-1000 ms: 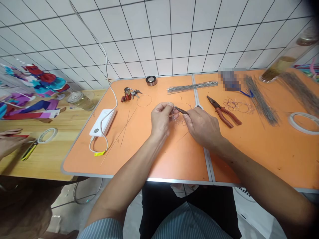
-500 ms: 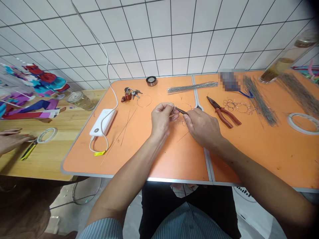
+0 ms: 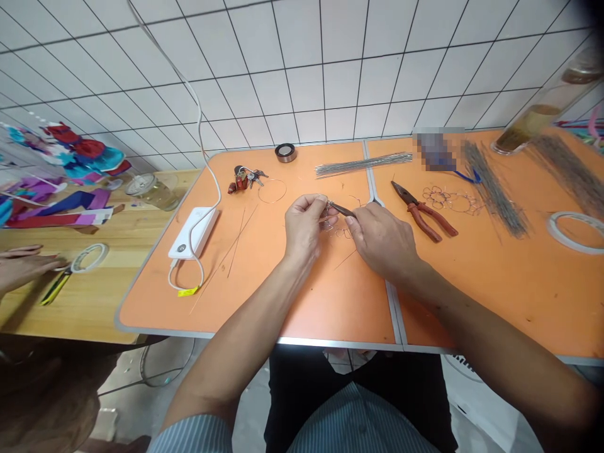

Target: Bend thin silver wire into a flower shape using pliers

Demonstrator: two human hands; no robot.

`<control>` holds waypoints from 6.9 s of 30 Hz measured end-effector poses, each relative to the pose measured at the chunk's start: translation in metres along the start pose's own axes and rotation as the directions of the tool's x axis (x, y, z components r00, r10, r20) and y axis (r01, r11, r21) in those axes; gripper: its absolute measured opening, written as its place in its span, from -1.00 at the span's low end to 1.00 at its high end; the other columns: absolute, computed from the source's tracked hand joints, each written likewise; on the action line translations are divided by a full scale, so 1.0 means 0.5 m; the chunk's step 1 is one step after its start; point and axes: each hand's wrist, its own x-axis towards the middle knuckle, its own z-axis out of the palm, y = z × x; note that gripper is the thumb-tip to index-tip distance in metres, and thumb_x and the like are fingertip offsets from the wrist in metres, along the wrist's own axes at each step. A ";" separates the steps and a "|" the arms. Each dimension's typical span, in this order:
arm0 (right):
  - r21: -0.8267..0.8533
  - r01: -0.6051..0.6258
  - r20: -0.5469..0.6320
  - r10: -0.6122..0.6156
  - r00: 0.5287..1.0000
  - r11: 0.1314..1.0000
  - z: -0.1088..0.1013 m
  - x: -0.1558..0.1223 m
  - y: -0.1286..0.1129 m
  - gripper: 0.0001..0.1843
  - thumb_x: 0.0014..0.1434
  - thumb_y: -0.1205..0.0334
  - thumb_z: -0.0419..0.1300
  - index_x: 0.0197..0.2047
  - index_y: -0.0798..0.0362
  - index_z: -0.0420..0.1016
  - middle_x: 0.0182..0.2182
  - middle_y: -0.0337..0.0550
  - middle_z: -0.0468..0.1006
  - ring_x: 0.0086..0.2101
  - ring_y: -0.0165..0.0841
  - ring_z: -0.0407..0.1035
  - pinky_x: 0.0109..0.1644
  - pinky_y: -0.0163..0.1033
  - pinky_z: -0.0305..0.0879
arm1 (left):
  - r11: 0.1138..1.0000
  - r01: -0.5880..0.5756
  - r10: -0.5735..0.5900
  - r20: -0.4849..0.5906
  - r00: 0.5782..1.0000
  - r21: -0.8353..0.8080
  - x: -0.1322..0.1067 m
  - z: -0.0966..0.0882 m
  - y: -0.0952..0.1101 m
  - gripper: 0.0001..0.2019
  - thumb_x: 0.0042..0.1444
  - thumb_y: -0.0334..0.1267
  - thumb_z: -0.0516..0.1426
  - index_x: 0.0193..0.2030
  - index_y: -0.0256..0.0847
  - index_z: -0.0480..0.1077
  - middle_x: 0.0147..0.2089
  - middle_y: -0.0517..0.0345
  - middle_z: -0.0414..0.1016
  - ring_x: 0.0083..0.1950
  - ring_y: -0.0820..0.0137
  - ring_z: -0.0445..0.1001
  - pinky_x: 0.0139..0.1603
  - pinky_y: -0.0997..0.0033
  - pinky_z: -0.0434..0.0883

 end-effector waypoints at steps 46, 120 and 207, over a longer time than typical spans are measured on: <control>-0.001 0.003 0.027 -0.003 1.000 1.000 -0.011 0.001 -0.002 -0.60 0.66 0.11 -0.03 -0.02 0.06 0.61 -0.05 -0.02 0.66 -0.06 -0.19 0.51 -0.26 -0.11 0.05 | 1.000 -0.001 0.002 -0.015 1.000 0.026 -0.002 0.002 0.006 -0.82 0.13 -0.28 0.38 -0.37 -0.21 0.47 -0.43 0.23 0.51 -0.39 0.46 0.59 -0.35 0.50 0.53; -0.108 0.083 -0.115 -0.095 0.989 0.991 0.014 -0.003 0.009 -0.54 0.65 0.09 -0.06 -0.04 0.09 0.64 -0.14 0.07 0.65 -0.12 -0.13 0.46 -0.25 -0.08 0.01 | 1.000 0.013 -0.013 -0.003 1.000 0.028 -0.002 0.004 0.008 -0.81 0.12 -0.28 0.38 -0.38 -0.20 0.45 -0.49 0.26 0.46 -0.43 0.48 0.55 -0.36 0.51 0.53; 0.072 -0.011 -0.079 0.016 0.997 0.997 -0.012 -0.010 0.018 -0.74 0.55 0.13 0.16 -0.04 0.06 0.64 -0.12 -0.05 0.68 -0.07 -0.16 0.55 -0.30 -0.11 -0.03 | 0.989 -0.143 0.141 0.064 0.988 0.032 -0.009 -0.002 0.008 -0.87 0.10 -0.25 0.40 -0.31 -0.16 0.55 -0.30 0.18 0.60 -0.22 0.43 0.60 -0.16 0.43 0.59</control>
